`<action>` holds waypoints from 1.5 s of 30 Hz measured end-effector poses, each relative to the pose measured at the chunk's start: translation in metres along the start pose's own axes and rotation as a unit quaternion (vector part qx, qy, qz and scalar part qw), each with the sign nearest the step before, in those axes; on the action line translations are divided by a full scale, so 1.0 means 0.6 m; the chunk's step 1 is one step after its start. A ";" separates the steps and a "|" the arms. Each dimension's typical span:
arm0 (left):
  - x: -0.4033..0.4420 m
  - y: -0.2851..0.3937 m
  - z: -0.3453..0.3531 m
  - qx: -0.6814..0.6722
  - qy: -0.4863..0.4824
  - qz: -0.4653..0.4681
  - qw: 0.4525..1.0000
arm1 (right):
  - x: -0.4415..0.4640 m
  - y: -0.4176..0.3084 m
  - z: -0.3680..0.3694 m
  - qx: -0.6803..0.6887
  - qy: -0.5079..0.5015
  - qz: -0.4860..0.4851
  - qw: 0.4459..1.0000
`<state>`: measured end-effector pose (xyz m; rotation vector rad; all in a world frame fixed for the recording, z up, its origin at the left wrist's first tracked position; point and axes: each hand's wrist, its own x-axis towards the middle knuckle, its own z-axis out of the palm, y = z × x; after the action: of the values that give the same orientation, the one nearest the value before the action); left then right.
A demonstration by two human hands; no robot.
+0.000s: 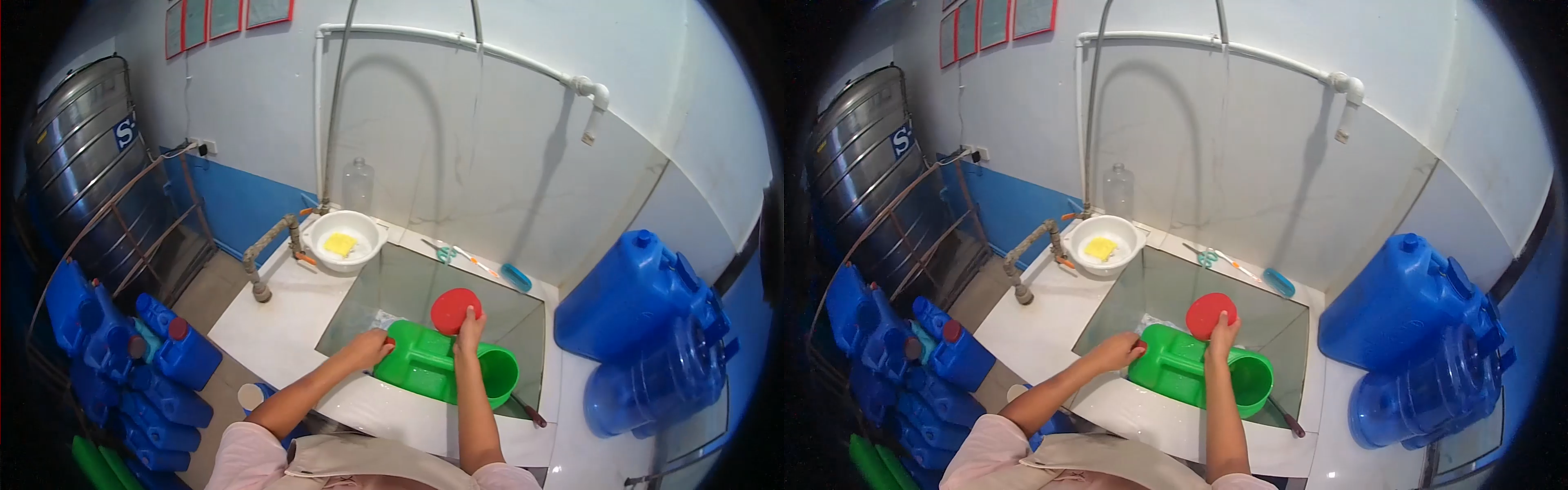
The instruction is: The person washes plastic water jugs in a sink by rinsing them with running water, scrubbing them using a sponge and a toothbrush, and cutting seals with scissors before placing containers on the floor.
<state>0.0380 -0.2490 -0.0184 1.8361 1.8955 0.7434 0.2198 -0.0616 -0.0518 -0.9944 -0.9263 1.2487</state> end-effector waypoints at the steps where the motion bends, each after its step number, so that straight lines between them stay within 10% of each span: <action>1: 0.001 0.008 0.001 -0.003 -0.004 0.005 1.000 | -0.006 -0.009 0.002 -0.020 0.004 0.007 1.000; 6: 0.012 0.099 0.017 0.097 0.116 0.325 0.933 | -0.036 -0.047 0.034 0.025 0.010 -0.027 0.999; 9: 0.063 0.094 0.054 0.167 -0.036 0.253 0.952 | -0.026 -0.124 0.019 0.027 -0.067 -0.058 0.996; 18: 0.167 0.095 0.045 0.162 -0.013 0.189 0.968 | 0.049 -0.224 -0.163 -0.287 -0.153 -0.028 0.945; 22: 0.196 0.114 0.056 0.162 -0.010 0.175 0.971 | 0.058 -0.203 -0.158 -0.615 -0.122 -0.219 0.748; 24: 0.206 0.120 0.052 0.167 -0.031 0.182 0.969 | 0.023 -0.245 -0.121 -0.709 -0.303 -0.365 0.522; 27: 0.215 0.132 0.050 0.164 -0.053 0.191 0.966 | 0.001 -0.253 -0.110 -0.727 -0.333 -0.329 0.502; 33: 0.210 0.181 0.113 0.137 0.004 0.137 0.981 | 0.037 -0.216 -0.082 -0.804 -0.034 -0.114 0.583; 40: 0.201 0.098 0.049 0.102 0.049 0.081 0.990 | 0.083 -0.338 -0.008 -0.778 -0.315 0.049 0.541; 41: 0.193 0.086 0.043 0.104 0.052 0.079 0.990 | 0.107 -0.305 0.002 -0.751 -0.284 -0.146 0.578; 43: 0.174 0.068 0.032 0.063 0.051 0.019 0.997 | 0.174 -0.247 0.074 -0.616 -0.301 -0.203 0.699; 45: 0.150 0.045 0.029 0.049 0.065 -0.025 0.996 | 0.187 -0.215 0.166 -0.324 -0.340 0.053 0.881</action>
<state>0.0644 -0.1577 -0.0080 1.8316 2.0860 0.7827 0.1760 0.0524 0.1042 -1.1353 -1.9540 1.4425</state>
